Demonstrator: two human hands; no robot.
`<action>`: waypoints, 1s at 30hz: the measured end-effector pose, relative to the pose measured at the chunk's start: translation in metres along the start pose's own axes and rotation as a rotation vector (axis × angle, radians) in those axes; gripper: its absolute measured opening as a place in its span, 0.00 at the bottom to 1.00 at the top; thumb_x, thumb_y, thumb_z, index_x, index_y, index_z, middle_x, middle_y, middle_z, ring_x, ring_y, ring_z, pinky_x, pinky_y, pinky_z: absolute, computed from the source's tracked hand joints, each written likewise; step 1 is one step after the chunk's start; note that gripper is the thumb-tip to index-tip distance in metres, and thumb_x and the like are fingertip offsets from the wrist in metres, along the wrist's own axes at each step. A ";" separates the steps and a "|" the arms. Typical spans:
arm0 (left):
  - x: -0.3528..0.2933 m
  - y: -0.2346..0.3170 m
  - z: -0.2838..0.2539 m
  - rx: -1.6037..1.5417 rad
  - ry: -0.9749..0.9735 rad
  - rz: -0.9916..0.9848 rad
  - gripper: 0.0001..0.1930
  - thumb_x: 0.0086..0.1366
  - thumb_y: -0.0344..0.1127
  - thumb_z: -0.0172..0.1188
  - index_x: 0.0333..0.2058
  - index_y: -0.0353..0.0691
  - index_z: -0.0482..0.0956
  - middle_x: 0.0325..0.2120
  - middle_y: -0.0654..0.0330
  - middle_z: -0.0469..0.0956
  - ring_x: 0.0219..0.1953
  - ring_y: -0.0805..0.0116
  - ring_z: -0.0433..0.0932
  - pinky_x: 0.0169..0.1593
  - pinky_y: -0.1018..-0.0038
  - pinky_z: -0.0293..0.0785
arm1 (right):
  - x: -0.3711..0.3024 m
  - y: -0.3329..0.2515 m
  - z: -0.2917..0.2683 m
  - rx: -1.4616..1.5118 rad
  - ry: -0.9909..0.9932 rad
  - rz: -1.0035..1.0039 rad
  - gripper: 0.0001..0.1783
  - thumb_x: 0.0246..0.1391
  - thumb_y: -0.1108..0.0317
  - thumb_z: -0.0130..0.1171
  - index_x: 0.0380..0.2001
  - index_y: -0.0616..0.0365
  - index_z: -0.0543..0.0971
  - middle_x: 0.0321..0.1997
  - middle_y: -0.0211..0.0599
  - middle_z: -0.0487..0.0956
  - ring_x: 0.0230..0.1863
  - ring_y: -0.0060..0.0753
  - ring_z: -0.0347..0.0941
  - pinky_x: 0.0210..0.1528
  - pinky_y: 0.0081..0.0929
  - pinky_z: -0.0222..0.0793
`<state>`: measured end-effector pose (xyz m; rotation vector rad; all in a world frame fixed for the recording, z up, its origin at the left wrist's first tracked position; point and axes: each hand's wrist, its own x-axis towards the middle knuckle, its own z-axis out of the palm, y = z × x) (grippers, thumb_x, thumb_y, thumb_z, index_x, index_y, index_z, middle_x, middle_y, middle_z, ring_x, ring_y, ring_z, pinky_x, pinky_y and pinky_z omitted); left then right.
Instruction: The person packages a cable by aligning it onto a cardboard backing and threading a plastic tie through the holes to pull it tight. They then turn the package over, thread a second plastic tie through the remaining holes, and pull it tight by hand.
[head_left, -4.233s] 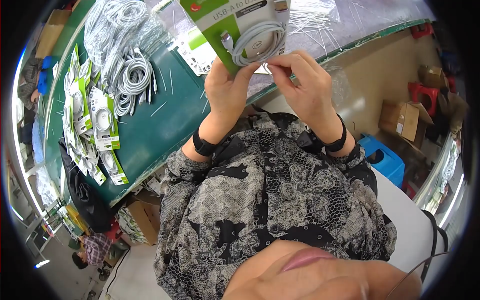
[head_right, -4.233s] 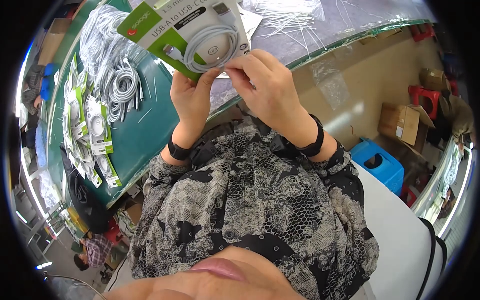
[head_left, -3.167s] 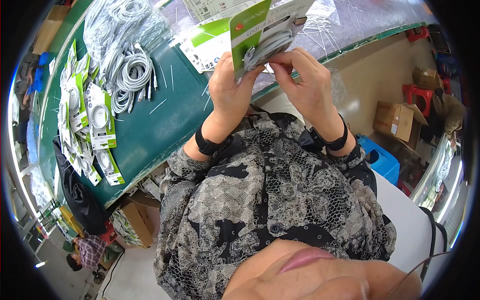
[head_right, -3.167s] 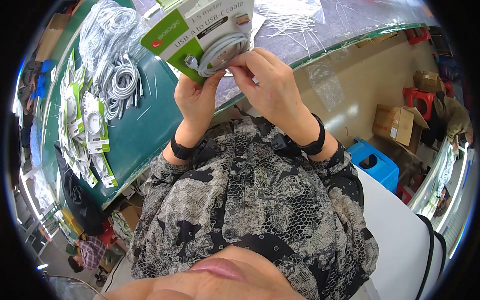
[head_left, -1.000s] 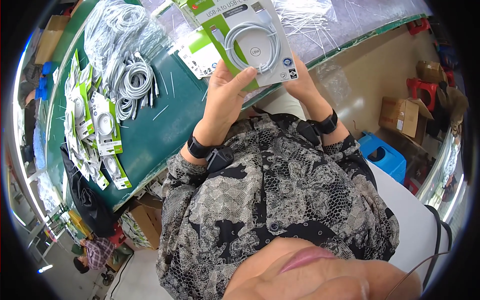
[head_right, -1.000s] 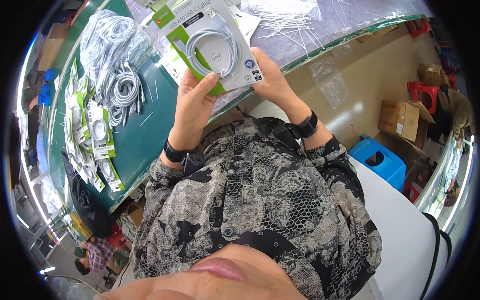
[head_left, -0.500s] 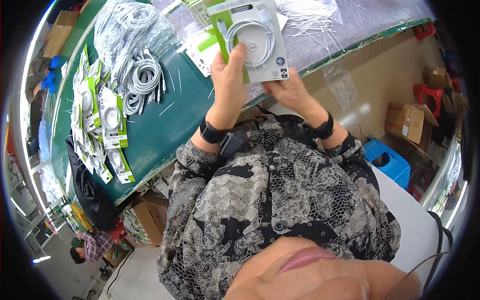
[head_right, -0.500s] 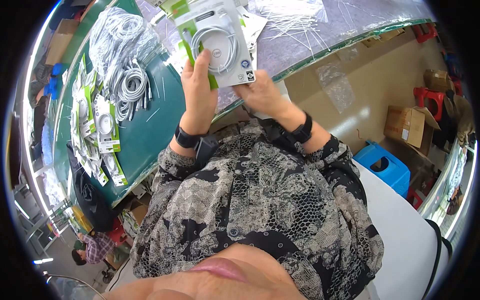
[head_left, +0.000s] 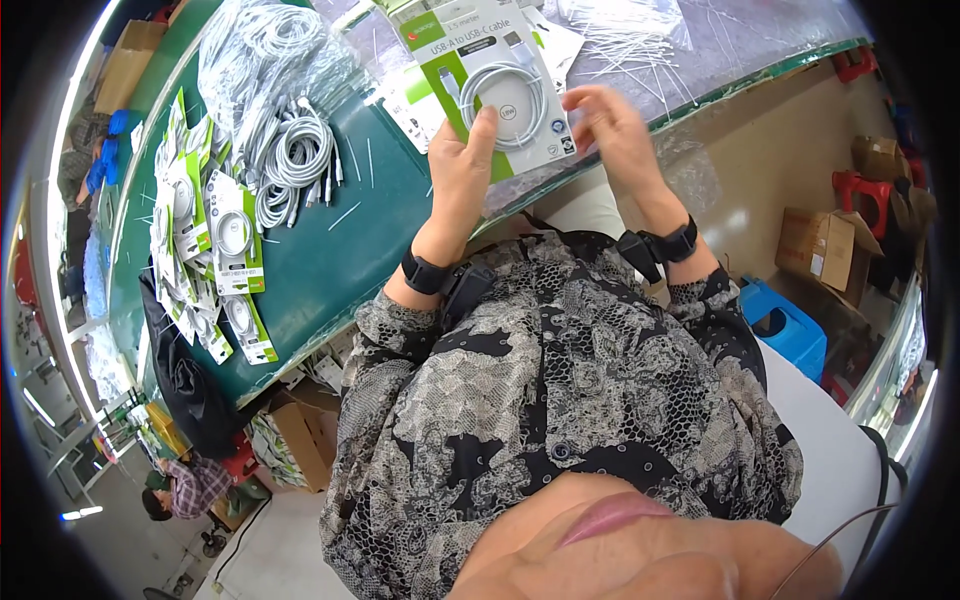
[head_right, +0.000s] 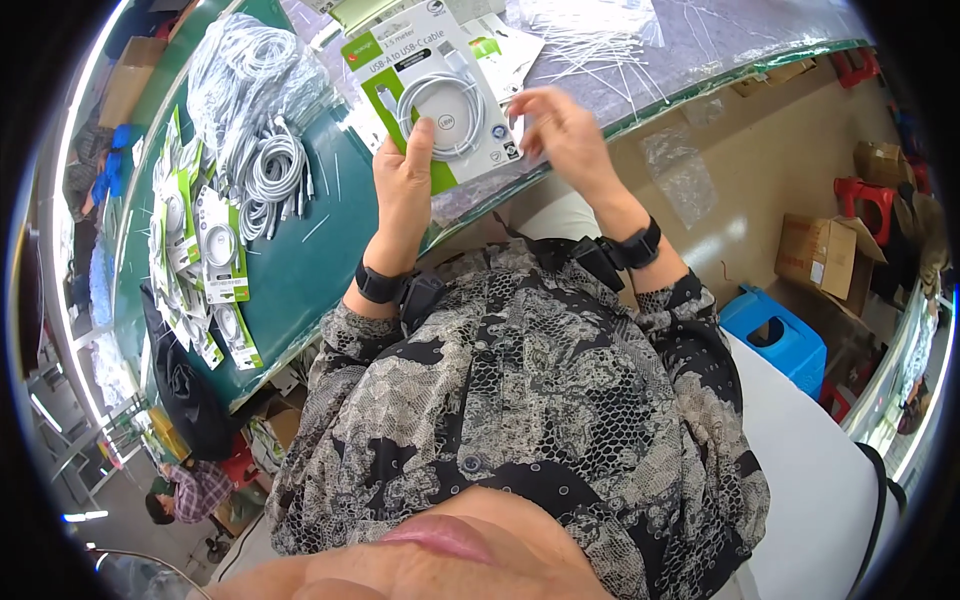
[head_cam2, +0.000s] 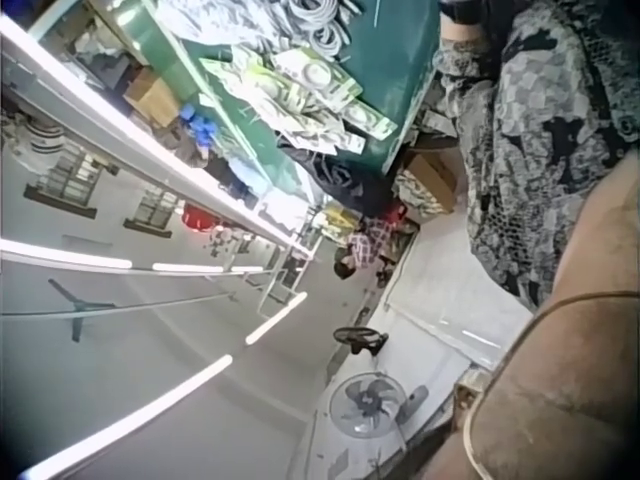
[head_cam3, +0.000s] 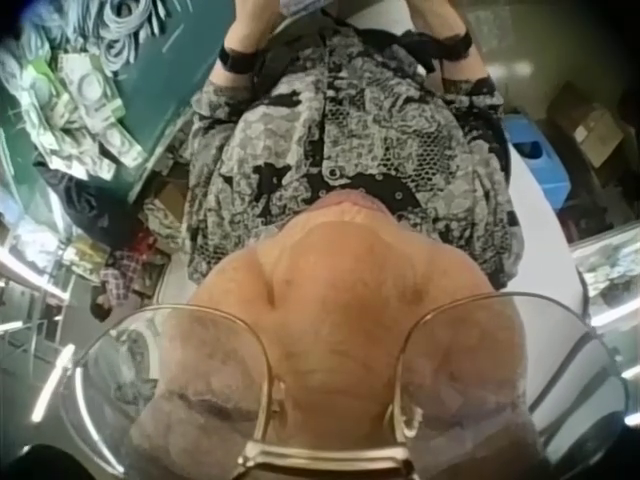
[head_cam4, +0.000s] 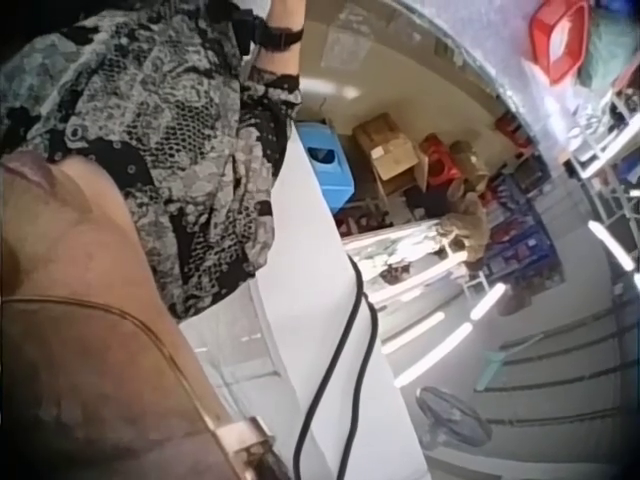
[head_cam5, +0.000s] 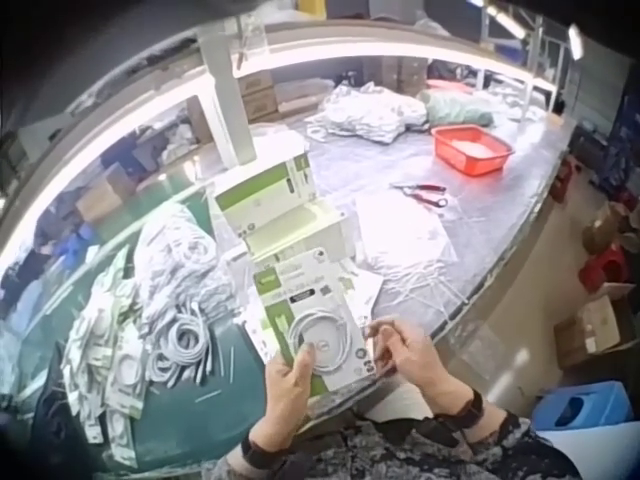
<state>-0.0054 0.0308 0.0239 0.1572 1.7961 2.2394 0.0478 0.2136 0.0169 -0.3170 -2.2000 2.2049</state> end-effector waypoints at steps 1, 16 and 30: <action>0.001 0.000 -0.004 0.091 0.003 0.037 0.15 0.66 0.39 0.54 0.39 0.30 0.76 0.30 0.61 0.79 0.29 0.77 0.74 0.33 0.78 0.72 | 0.004 -0.009 0.000 -0.209 0.125 -0.292 0.06 0.54 0.74 0.56 0.36 0.57 0.77 0.29 0.31 0.77 0.30 0.26 0.71 0.34 0.24 0.68; -0.010 -0.020 -0.018 0.237 -0.079 0.242 0.18 0.68 0.45 0.50 0.38 0.33 0.77 0.25 0.59 0.78 0.26 0.73 0.74 0.30 0.75 0.70 | 0.022 -0.055 0.042 -0.882 -0.012 -1.032 0.08 0.43 0.72 0.64 0.30 0.55 0.78 0.32 0.29 0.75 0.38 0.37 0.70 0.50 0.31 0.60; 0.006 0.015 -0.099 0.352 -0.240 -0.039 0.17 0.64 0.44 0.58 0.39 0.32 0.78 0.28 0.63 0.79 0.30 0.79 0.74 0.33 0.79 0.72 | 0.059 -0.023 0.028 -0.620 0.175 -0.577 0.10 0.56 0.74 0.54 0.42 0.61 0.75 0.39 0.38 0.75 0.41 0.32 0.73 0.44 0.23 0.68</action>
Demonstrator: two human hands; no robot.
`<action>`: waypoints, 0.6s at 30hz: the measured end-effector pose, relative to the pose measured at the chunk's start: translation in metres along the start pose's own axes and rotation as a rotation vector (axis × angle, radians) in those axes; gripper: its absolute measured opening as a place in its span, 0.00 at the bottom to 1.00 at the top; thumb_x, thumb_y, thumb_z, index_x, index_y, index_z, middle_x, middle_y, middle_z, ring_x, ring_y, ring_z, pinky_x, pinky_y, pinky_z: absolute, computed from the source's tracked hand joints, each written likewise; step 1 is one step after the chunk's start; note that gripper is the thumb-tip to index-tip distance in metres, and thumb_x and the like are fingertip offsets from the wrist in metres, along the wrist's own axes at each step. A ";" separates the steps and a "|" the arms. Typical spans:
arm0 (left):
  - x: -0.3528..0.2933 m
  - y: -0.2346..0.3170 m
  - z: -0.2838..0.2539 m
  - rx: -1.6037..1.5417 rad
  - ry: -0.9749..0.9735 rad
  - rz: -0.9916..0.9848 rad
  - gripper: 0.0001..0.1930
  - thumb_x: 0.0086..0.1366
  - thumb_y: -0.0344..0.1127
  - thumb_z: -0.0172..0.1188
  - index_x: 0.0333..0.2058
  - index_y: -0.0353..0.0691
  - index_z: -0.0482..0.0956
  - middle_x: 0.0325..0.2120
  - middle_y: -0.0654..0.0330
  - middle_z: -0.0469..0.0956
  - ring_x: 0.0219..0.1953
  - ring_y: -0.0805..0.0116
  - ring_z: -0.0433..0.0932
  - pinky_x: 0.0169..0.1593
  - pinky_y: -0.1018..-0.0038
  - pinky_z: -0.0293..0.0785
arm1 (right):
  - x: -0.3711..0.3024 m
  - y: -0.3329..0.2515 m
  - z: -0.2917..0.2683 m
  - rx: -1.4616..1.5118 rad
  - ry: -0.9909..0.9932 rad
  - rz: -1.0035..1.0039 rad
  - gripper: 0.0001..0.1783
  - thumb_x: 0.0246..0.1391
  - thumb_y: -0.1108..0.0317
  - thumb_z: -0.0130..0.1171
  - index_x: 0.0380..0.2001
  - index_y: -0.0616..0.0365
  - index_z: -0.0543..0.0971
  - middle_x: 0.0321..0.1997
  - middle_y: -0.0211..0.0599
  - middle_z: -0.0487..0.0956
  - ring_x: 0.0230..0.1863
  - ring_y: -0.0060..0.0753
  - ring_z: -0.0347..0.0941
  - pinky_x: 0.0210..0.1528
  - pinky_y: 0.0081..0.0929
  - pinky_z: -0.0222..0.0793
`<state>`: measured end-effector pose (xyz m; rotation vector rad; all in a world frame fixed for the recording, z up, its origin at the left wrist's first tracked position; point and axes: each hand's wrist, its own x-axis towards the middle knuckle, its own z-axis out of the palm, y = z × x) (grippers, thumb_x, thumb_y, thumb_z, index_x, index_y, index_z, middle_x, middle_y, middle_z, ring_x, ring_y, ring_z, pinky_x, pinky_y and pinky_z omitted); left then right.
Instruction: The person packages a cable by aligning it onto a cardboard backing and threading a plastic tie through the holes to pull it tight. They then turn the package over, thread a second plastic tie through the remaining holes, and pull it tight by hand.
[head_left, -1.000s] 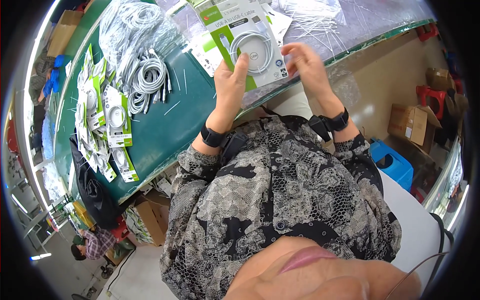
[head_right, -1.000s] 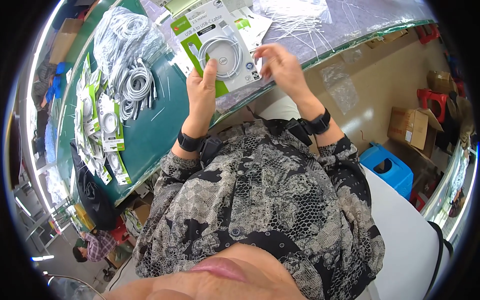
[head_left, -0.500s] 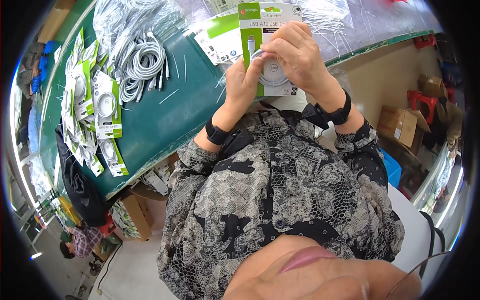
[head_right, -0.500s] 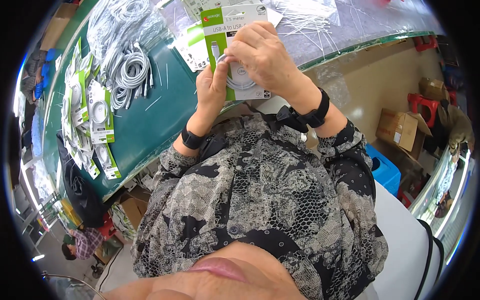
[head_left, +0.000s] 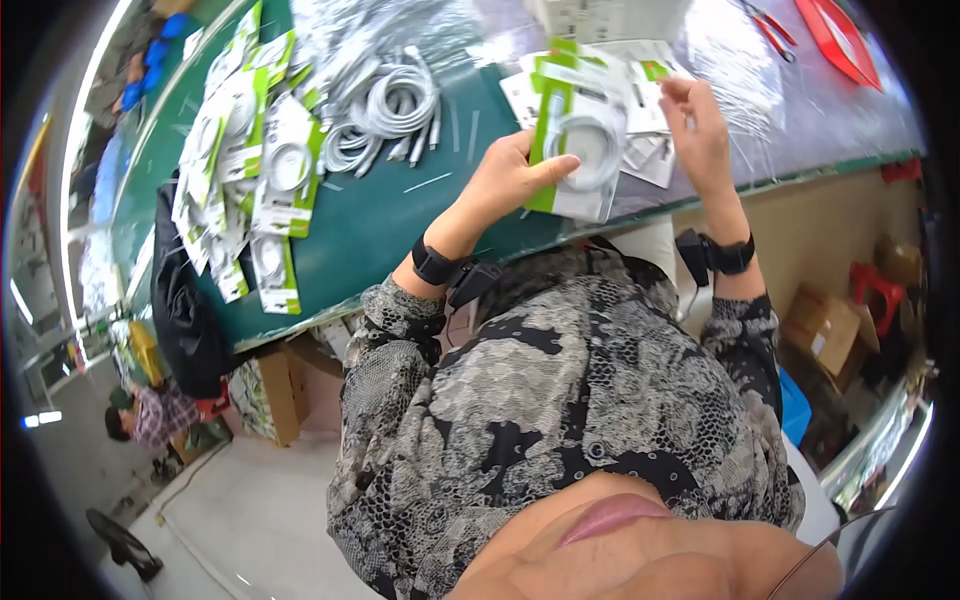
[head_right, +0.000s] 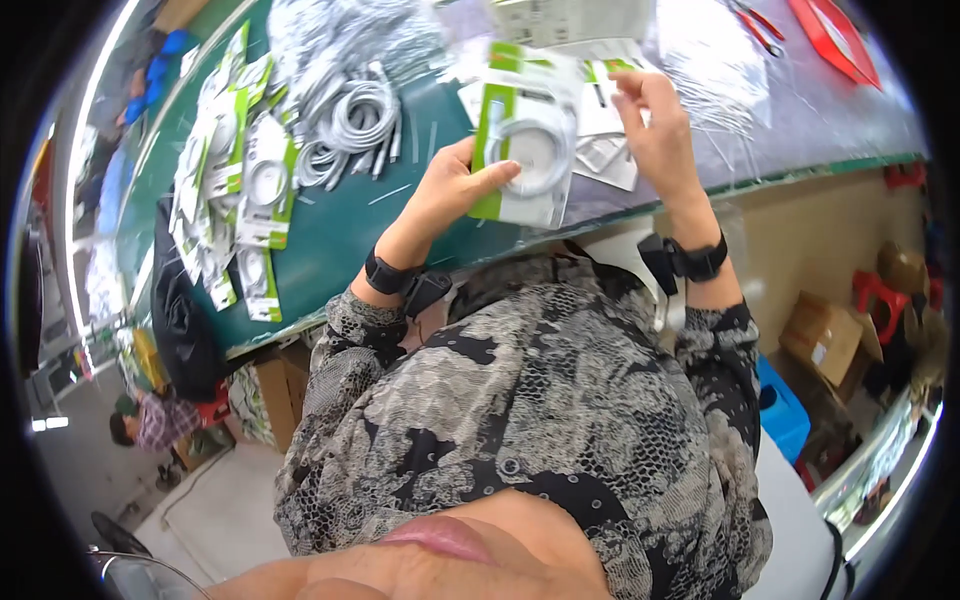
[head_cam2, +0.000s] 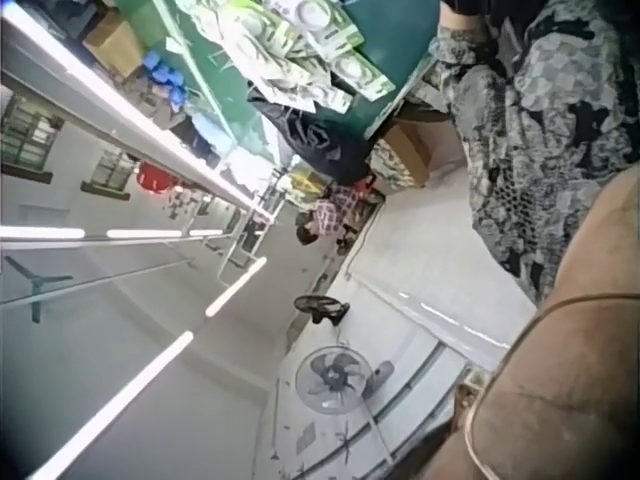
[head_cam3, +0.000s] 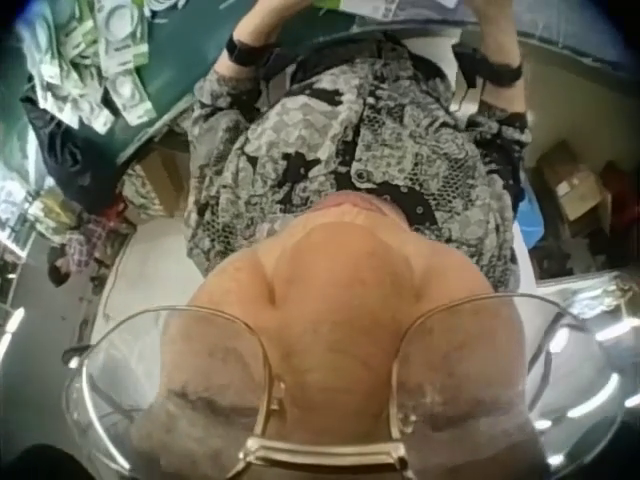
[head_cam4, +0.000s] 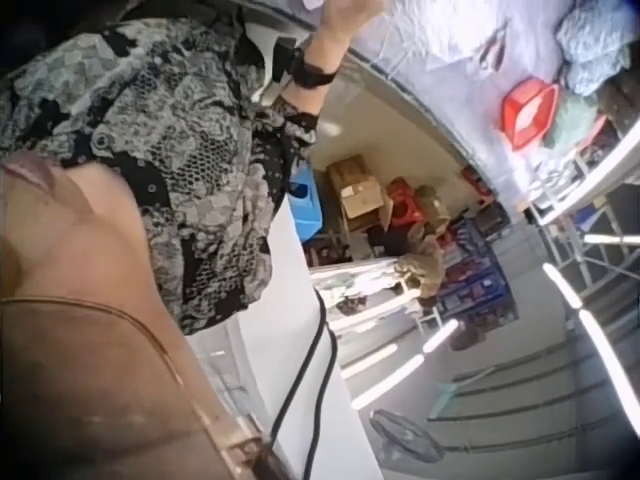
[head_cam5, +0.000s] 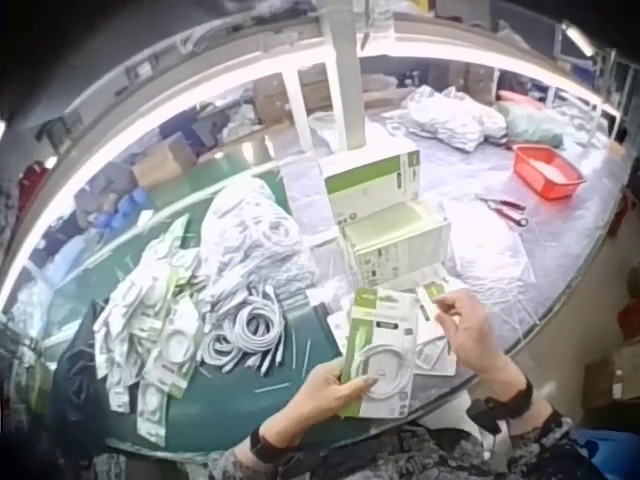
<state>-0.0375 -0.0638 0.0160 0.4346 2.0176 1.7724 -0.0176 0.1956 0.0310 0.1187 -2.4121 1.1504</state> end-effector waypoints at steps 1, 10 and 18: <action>-0.006 0.003 -0.010 -0.050 -0.007 -0.076 0.17 0.63 0.44 0.59 0.39 0.32 0.78 0.28 0.63 0.79 0.30 0.79 0.74 0.34 0.79 0.72 | -0.002 -0.005 0.006 0.025 -0.010 -0.012 0.10 0.56 0.74 0.54 0.42 0.61 0.75 0.39 0.38 0.75 0.41 0.32 0.73 0.44 0.23 0.68; -0.029 0.022 -0.157 -0.697 0.527 0.462 0.10 0.62 0.38 0.61 0.37 0.38 0.79 0.38 0.62 0.77 0.32 0.69 0.78 0.33 0.73 0.74 | -0.002 -0.030 0.041 0.057 -0.290 -0.148 0.09 0.52 0.79 0.54 0.38 0.62 0.76 0.35 0.40 0.74 0.37 0.37 0.73 0.40 0.26 0.67; -0.024 -0.018 -0.132 1.113 0.393 0.395 0.11 0.53 0.28 0.61 0.38 0.42 0.79 0.36 0.59 0.77 0.31 0.61 0.77 0.32 0.72 0.73 | -0.005 -0.044 0.052 0.050 -0.426 -0.253 0.08 0.52 0.79 0.54 0.37 0.61 0.76 0.33 0.40 0.74 0.36 0.38 0.72 0.38 0.27 0.66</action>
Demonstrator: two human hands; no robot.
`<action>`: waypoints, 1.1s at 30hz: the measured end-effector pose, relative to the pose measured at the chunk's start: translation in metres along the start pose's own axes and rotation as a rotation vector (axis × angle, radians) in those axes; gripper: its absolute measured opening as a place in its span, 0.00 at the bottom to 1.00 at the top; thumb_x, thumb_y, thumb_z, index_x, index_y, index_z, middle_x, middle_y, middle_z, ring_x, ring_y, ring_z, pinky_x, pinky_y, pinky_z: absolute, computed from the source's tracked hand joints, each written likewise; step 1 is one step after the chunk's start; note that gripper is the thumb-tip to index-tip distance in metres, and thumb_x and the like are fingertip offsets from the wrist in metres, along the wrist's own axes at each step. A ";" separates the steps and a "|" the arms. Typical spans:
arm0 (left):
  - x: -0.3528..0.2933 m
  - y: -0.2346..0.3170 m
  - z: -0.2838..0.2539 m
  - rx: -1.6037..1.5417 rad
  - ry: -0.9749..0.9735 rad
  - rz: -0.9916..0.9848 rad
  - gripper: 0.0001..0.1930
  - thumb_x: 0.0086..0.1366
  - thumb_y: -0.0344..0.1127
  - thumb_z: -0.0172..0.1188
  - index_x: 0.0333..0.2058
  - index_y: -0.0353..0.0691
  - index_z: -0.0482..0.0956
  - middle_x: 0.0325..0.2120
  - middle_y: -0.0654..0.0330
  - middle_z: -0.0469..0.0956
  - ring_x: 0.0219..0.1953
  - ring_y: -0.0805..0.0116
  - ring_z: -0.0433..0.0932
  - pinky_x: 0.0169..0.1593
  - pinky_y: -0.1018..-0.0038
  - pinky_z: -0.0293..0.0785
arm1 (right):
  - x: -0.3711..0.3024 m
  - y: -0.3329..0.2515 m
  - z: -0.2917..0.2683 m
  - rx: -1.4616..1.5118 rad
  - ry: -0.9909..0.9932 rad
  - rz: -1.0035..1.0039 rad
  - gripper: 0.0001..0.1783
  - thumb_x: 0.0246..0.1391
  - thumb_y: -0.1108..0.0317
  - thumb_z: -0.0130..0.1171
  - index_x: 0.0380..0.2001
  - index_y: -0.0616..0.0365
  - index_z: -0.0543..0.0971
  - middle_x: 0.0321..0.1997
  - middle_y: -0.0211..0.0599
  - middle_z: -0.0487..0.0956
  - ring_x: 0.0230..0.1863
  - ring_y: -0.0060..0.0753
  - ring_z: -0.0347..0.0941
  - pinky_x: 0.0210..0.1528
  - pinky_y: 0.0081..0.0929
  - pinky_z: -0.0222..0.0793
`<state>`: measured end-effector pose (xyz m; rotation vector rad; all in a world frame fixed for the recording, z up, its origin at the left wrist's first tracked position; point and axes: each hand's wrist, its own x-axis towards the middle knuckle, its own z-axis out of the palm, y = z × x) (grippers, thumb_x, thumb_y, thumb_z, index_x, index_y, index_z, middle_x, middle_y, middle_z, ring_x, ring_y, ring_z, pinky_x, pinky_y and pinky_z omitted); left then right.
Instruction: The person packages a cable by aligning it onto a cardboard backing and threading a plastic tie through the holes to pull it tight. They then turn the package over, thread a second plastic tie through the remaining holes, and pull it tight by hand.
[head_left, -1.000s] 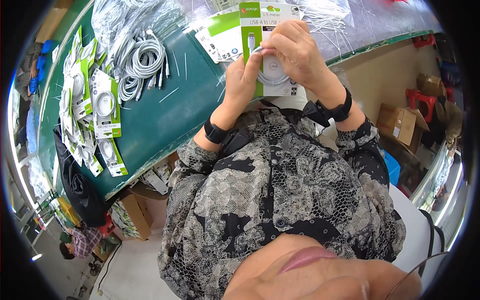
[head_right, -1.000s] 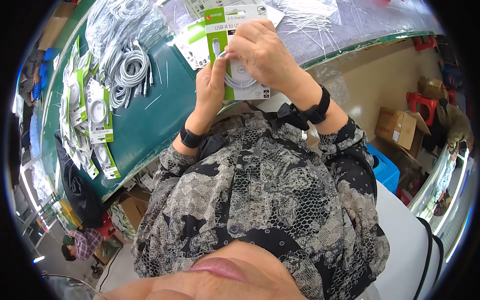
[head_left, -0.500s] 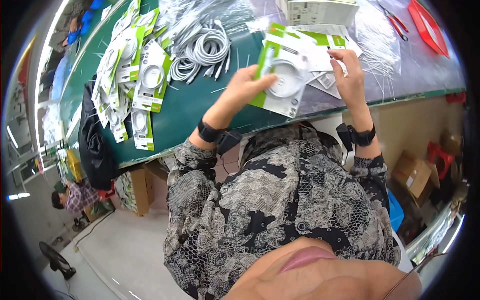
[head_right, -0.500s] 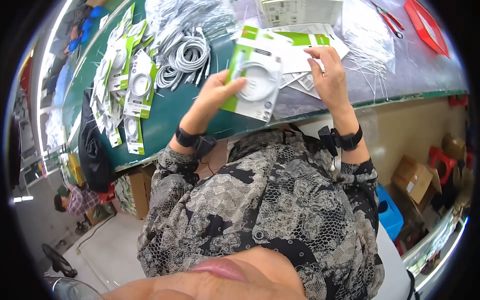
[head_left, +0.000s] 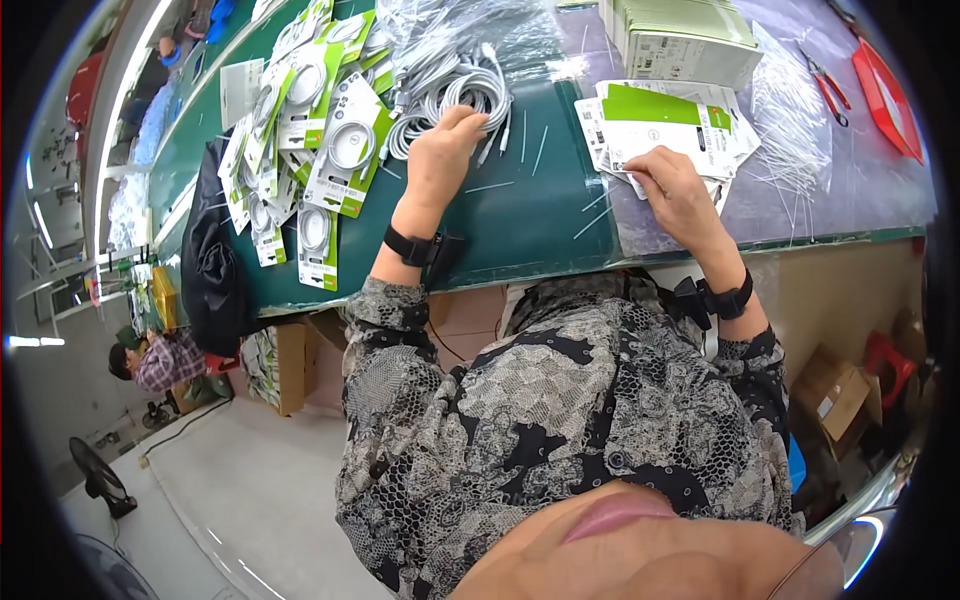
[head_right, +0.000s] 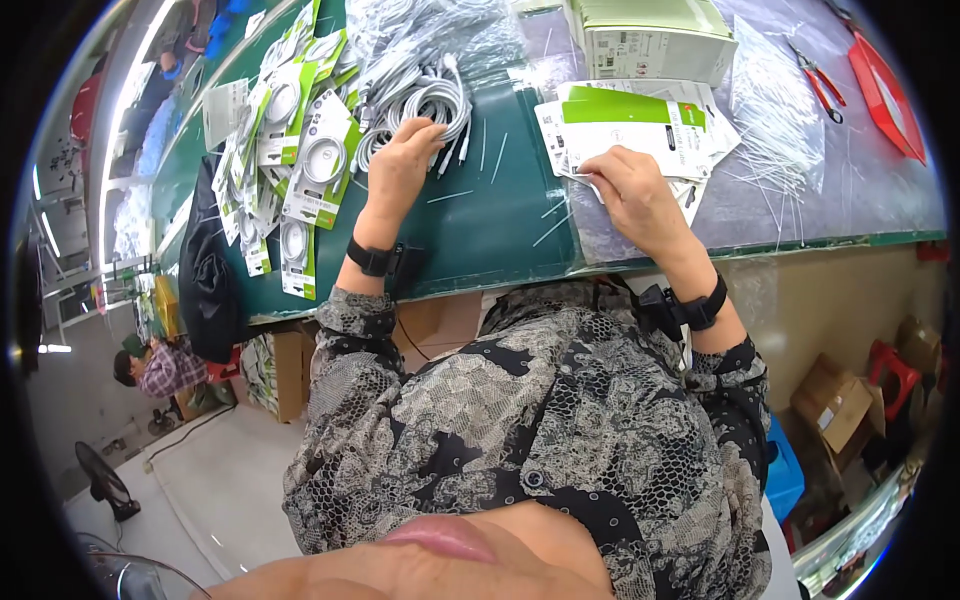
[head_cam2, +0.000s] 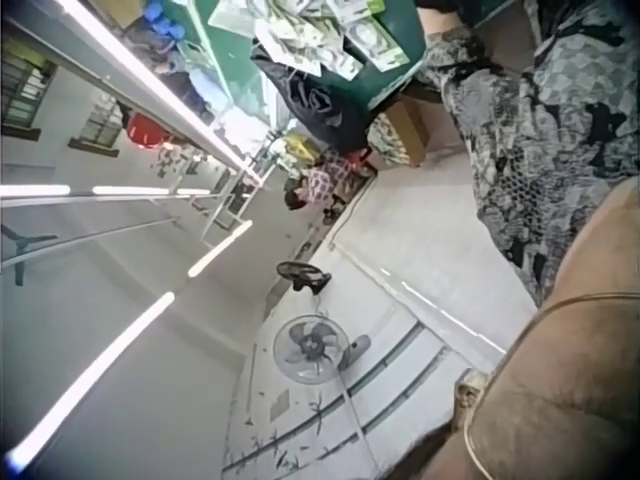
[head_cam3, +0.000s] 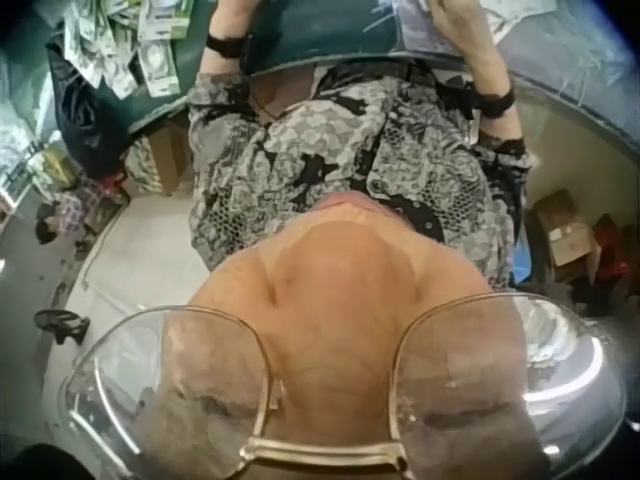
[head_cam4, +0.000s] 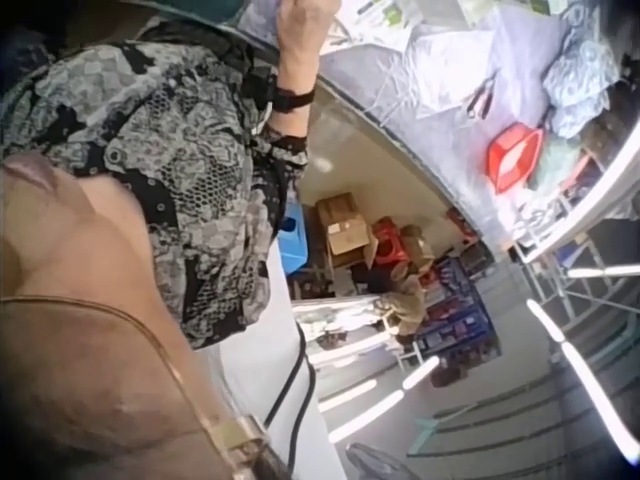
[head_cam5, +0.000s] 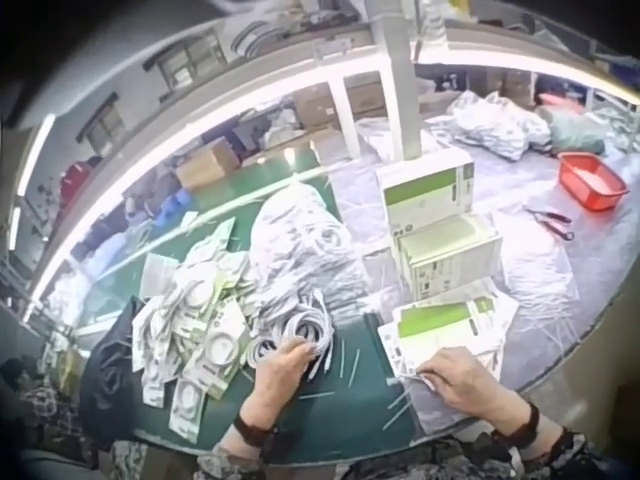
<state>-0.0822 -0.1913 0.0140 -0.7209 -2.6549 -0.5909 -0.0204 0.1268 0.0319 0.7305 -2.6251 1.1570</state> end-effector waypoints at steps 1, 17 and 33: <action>0.002 0.001 0.002 -0.007 -0.003 0.014 0.11 0.53 0.28 0.61 0.38 0.42 0.79 0.36 0.59 0.77 0.31 0.61 0.77 0.32 0.72 0.73 | -0.002 0.001 -0.001 -0.004 -0.005 -0.023 0.08 0.52 0.78 0.54 0.37 0.61 0.76 0.33 0.40 0.74 0.36 0.38 0.72 0.37 0.27 0.66; 0.021 0.095 -0.001 -0.136 0.001 0.442 0.17 0.49 0.21 0.54 0.40 0.39 0.78 0.39 0.60 0.75 0.36 0.61 0.76 0.38 0.69 0.71 | 0.045 -0.003 0.011 0.864 -0.022 0.529 0.16 0.61 0.64 0.52 0.49 0.60 0.73 0.35 0.27 0.76 0.33 0.15 0.70 0.36 0.16 0.68; -0.001 0.125 -0.001 -1.256 -0.187 -0.317 0.19 0.67 0.34 0.51 0.55 0.36 0.67 0.49 0.55 0.73 0.28 0.75 0.73 0.30 0.81 0.69 | 0.067 -0.029 0.011 1.388 0.162 0.310 0.17 0.62 0.62 0.51 0.49 0.62 0.71 0.40 0.32 0.77 0.35 0.18 0.73 0.41 0.17 0.72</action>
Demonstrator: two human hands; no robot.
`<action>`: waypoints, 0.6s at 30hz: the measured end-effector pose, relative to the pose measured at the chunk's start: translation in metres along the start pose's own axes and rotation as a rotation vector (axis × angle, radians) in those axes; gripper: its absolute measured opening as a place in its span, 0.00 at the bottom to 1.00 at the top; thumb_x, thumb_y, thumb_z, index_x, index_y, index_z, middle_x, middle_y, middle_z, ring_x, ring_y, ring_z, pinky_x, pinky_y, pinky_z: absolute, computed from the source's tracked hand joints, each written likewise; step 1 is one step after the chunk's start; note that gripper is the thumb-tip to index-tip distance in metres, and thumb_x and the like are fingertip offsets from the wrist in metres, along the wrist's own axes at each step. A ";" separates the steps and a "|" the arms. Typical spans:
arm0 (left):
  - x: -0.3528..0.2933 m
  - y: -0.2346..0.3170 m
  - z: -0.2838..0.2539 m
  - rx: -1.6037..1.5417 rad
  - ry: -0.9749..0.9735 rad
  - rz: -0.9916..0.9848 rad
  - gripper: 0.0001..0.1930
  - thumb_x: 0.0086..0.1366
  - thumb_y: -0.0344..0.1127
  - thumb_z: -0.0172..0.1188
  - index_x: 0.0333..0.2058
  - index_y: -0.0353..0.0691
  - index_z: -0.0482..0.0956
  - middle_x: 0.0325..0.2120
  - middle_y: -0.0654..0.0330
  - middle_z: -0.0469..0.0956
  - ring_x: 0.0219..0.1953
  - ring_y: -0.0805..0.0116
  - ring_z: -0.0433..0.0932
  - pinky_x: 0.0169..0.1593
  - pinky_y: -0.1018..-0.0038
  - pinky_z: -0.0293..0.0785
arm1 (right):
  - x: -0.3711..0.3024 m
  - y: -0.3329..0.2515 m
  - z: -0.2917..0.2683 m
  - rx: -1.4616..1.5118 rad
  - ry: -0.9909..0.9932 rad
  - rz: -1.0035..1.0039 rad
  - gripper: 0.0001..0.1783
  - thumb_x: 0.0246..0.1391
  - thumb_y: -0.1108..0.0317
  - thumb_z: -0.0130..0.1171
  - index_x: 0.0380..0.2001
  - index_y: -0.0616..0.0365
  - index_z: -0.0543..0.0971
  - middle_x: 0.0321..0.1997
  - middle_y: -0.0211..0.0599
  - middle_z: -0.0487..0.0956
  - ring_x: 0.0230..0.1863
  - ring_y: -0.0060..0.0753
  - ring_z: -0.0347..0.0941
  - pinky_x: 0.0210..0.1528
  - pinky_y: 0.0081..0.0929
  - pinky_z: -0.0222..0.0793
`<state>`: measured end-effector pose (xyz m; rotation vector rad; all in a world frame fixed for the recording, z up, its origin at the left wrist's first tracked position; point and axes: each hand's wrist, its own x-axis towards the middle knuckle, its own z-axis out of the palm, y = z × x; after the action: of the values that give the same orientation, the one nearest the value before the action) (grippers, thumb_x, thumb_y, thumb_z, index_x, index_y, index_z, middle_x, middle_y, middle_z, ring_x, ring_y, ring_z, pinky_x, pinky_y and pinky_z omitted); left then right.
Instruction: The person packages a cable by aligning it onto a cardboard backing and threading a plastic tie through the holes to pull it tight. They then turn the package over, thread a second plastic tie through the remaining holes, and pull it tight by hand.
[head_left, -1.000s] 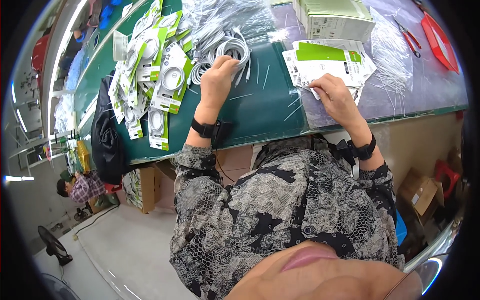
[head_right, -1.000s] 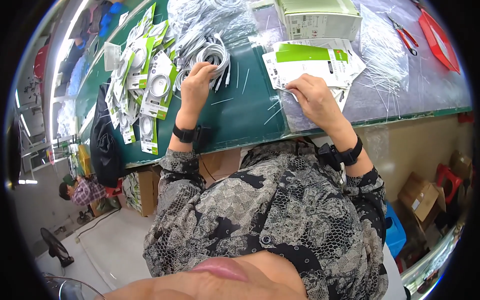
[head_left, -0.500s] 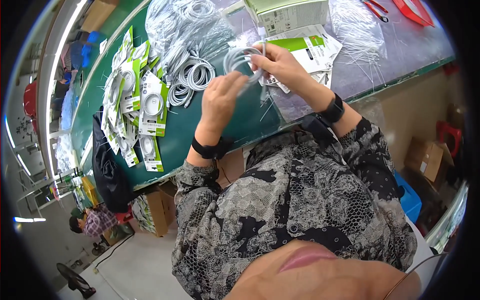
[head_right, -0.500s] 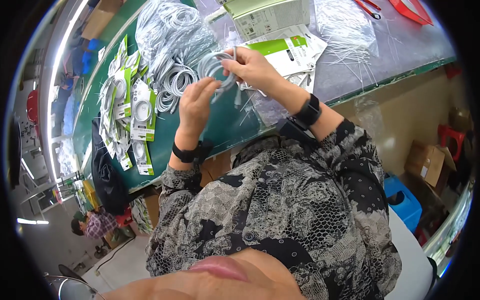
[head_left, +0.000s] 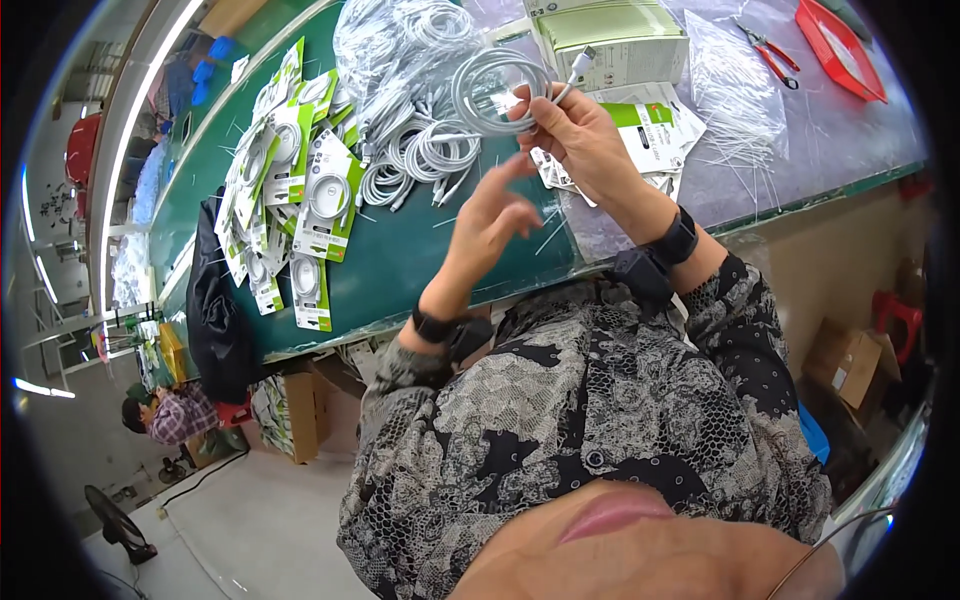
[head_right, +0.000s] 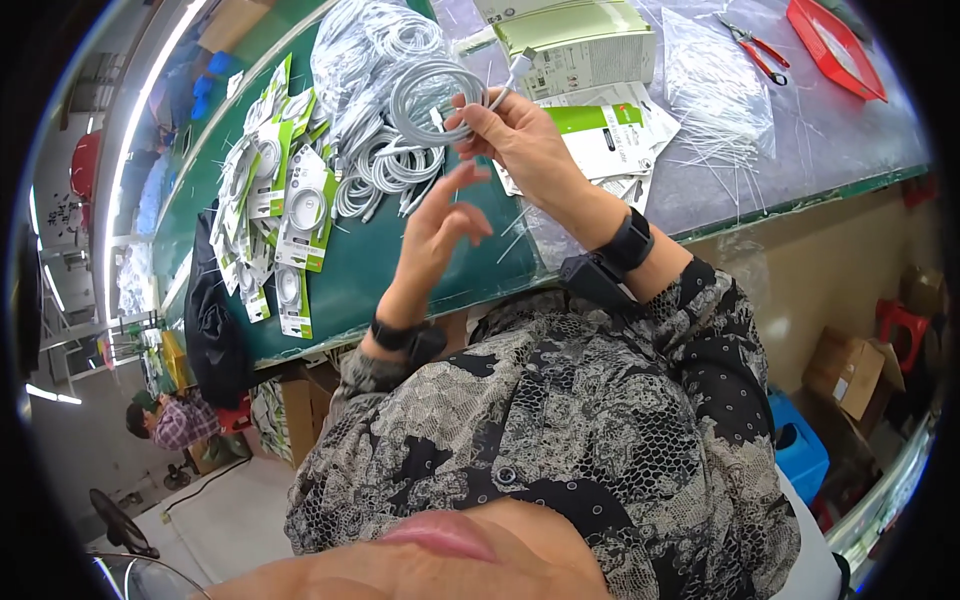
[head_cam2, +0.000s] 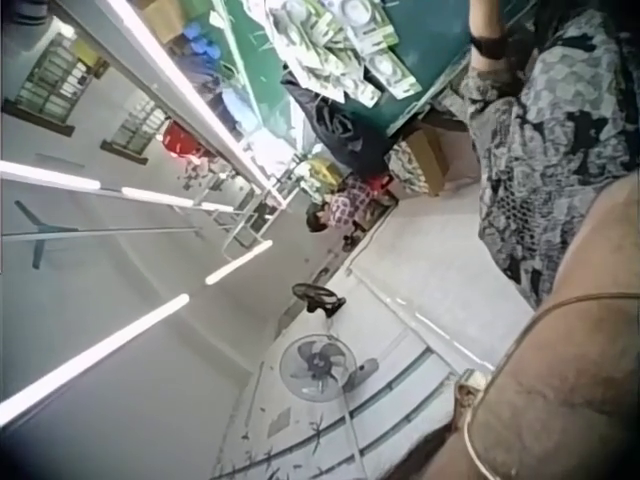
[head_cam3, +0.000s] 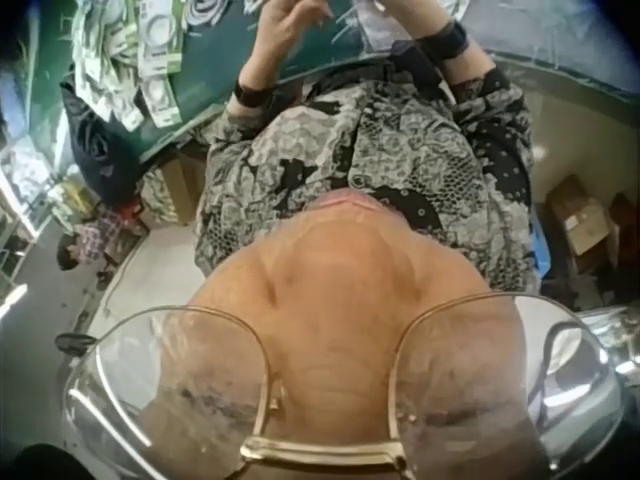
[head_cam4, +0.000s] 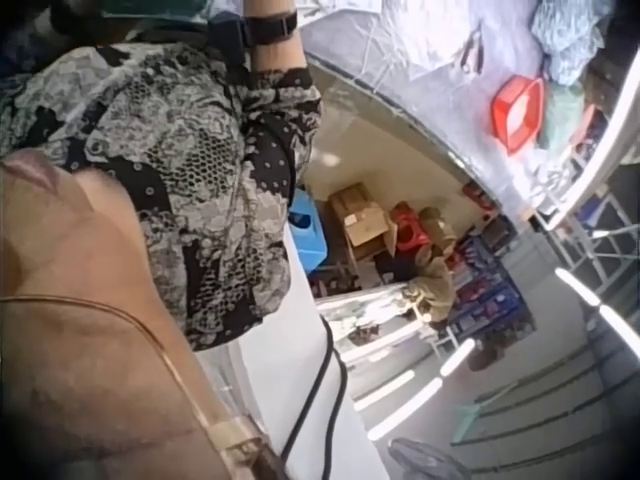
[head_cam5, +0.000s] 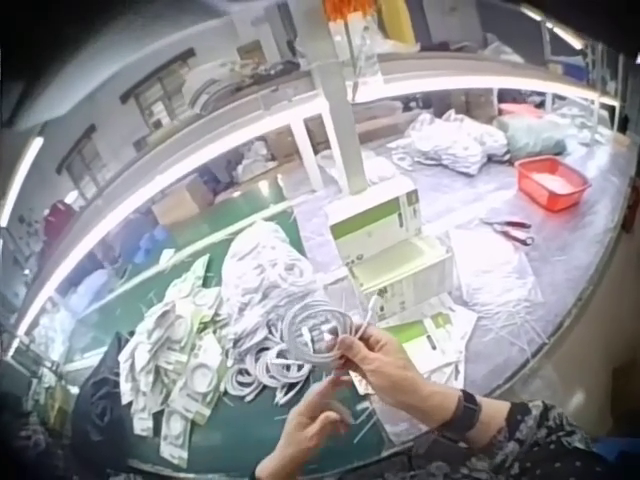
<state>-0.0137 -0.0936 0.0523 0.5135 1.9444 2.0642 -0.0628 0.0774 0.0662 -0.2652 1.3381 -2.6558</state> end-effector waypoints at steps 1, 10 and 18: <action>0.009 0.000 0.010 -0.007 -0.003 0.001 0.19 0.67 0.34 0.51 0.55 0.36 0.67 0.49 0.55 0.73 0.28 0.75 0.73 0.30 0.81 0.69 | -0.006 0.001 -0.001 -0.029 0.010 -0.015 0.17 0.62 0.62 0.51 0.49 0.62 0.71 0.39 0.32 0.78 0.34 0.18 0.73 0.41 0.17 0.72; 0.054 -0.005 0.037 -0.888 0.134 0.014 0.19 0.73 0.40 0.40 0.55 0.33 0.65 0.49 0.53 0.73 0.20 0.80 0.65 0.24 0.83 0.62 | -0.040 -0.013 -0.026 -0.135 0.191 -0.022 0.17 0.64 0.60 0.48 0.46 0.64 0.74 0.36 0.32 0.78 0.33 0.17 0.74 0.38 0.17 0.72; 0.049 -0.005 0.051 -0.921 0.100 -0.047 0.21 0.73 0.44 0.40 0.54 0.33 0.66 0.41 0.55 0.77 0.21 0.80 0.66 0.25 0.81 0.64 | -0.052 -0.003 -0.038 0.164 0.237 -0.025 0.17 0.66 0.60 0.44 0.46 0.63 0.74 0.35 0.32 0.79 0.29 0.17 0.71 0.34 0.18 0.70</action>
<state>-0.0363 -0.0263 0.0528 0.1442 0.8297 2.6530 -0.0212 0.1197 0.0419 0.0561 1.1718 -2.8703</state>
